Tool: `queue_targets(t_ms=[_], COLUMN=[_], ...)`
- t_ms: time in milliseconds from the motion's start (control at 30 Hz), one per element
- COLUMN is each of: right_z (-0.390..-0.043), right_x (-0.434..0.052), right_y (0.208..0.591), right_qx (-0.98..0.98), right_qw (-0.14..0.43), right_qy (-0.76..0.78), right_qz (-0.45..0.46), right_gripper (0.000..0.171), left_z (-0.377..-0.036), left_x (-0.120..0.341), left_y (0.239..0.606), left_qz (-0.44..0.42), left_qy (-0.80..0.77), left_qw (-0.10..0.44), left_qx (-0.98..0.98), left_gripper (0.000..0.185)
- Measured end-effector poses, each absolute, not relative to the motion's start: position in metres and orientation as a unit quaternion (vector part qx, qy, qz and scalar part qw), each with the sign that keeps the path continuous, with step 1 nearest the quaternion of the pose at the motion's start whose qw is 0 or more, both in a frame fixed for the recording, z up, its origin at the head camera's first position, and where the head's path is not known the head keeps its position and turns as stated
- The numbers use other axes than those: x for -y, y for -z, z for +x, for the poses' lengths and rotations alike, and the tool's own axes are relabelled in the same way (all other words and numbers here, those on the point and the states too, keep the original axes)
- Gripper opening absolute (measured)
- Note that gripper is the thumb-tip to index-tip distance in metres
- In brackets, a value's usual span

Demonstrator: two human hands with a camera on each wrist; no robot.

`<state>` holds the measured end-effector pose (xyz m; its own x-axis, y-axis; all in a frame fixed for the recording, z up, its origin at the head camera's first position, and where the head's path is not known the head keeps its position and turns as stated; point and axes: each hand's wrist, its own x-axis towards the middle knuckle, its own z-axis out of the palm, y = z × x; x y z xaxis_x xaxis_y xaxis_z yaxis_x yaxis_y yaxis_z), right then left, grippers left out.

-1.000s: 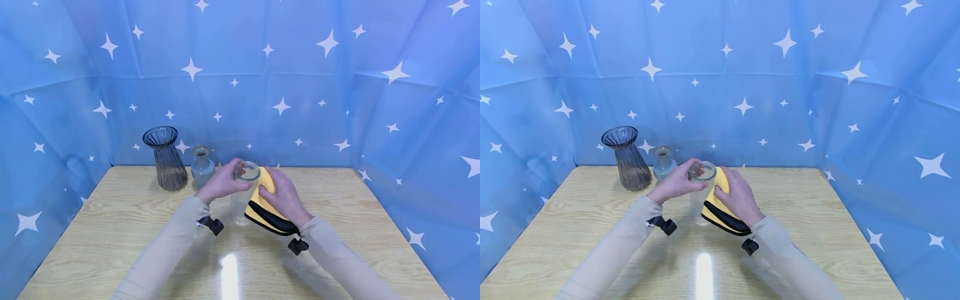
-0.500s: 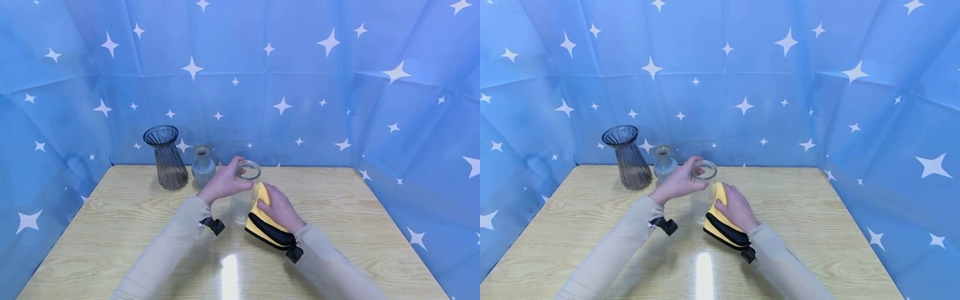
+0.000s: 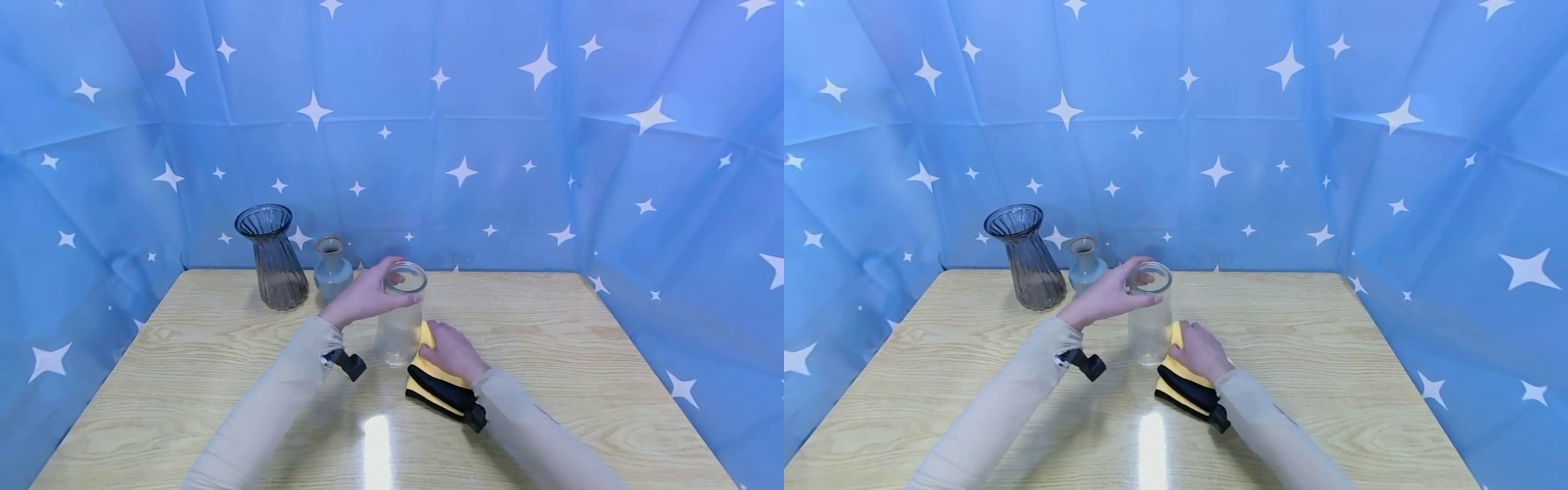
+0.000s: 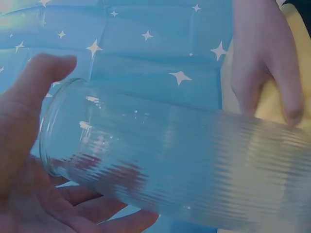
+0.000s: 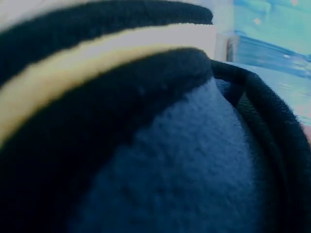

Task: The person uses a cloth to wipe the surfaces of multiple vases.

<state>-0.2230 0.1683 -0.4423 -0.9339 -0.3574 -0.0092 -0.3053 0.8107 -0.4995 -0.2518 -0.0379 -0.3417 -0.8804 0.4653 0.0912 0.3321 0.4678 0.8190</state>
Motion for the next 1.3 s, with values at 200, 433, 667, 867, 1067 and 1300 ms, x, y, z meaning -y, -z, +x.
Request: queue_targets(t_ms=[200, 433, 667, 867, 1067, 1300], right_z=[-0.226, -0.226, -0.226, -0.225, -0.226, -0.227], right_x=[-0.165, -0.163, -0.168, -0.172, -0.173, -0.173], right_y=[0.445, 0.444, 0.447, 0.440, 0.411, 0.373], right_qx=[-0.957, -0.964, -0.952, -0.933, -0.927, -0.928], right_qw=[0.087, 0.108, 0.095, 0.074, 0.050, 0.013], right_qy=[0.228, 0.196, 0.255, 0.319, 0.328, 0.320], right_qz=[-0.157, -0.146, -0.138, -0.150, -0.172, -0.190], right_gripper=[0.033, 0.029, 0.026, 0.015, 0.015, 0.022], left_z=[-0.252, -0.255, -0.255, -0.256, -0.256, -0.253], left_x=[0.038, 0.040, 0.043, 0.045, 0.045, 0.046], left_y=[0.342, 0.345, 0.349, 0.352, 0.351, 0.350], left_qz=[0.224, 0.218, 0.210, 0.232, 0.232, 0.224], left_qy=[-0.473, -0.511, -0.551, -0.558, -0.559, -0.552], left_qw=[0.058, 0.064, 0.063, 0.072, 0.076, 0.079], left_qx=[-0.850, -0.829, -0.805, -0.793, -0.793, -0.799], left_gripper=[0.072, 0.075, 0.053, 0.052, 0.050, 0.050])
